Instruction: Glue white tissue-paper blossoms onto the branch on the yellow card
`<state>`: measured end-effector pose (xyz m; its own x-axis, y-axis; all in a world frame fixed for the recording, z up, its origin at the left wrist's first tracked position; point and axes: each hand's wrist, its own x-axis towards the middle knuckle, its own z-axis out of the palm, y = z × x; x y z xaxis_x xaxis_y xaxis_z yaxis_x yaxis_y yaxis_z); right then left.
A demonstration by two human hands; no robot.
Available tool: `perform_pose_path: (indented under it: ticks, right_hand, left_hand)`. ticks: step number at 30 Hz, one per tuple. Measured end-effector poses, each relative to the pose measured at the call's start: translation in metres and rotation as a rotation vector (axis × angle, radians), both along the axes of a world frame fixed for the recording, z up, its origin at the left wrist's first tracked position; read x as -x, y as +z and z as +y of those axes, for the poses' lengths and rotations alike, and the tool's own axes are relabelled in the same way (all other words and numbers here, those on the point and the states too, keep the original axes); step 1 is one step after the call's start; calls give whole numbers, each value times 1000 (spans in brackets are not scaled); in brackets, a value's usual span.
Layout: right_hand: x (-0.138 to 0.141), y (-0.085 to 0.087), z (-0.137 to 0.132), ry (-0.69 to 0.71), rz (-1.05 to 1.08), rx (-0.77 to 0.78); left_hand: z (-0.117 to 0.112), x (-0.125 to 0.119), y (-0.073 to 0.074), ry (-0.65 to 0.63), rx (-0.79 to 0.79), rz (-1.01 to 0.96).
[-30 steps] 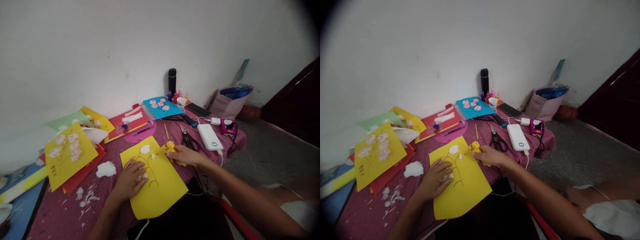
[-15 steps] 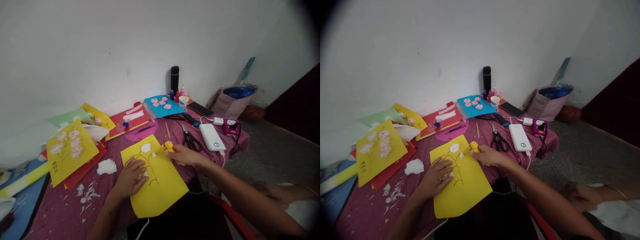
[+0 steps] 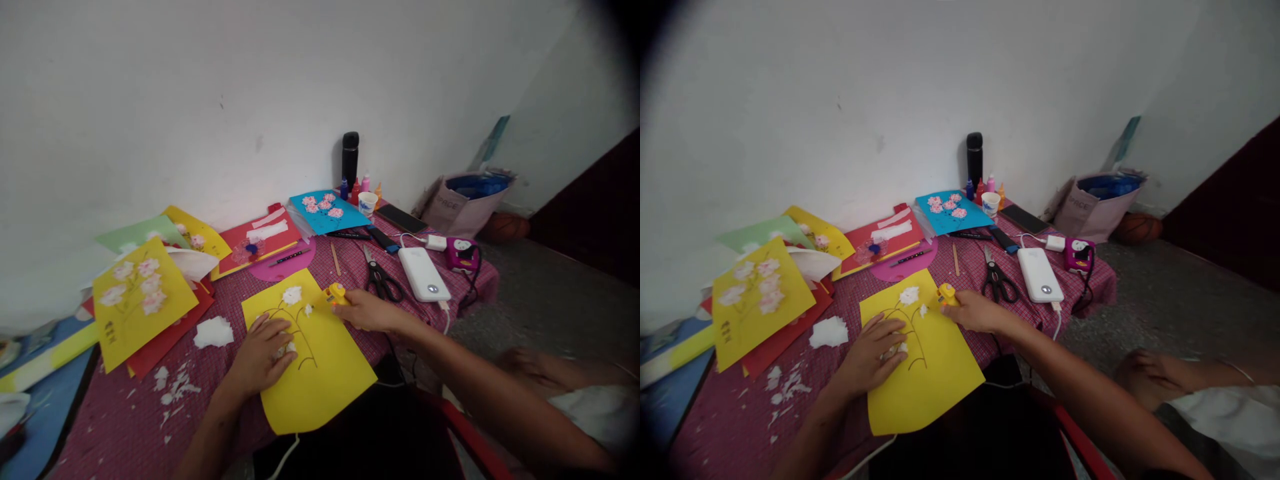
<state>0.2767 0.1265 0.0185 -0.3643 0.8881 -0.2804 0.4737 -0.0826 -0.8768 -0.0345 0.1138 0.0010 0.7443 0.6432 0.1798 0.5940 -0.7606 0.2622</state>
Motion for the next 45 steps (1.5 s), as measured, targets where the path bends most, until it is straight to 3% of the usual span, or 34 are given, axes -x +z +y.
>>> perform_pose_path:
  ticks: [10, 45]
  right_hand:
    - [0, -1, 1, 75, -148, -224]
    - [-1, 5, 0, 113, -228, -193]
  left_hand:
    - [0, 0, -1, 4, -15, -3]
    - [1, 0, -2, -8, -25, 6]
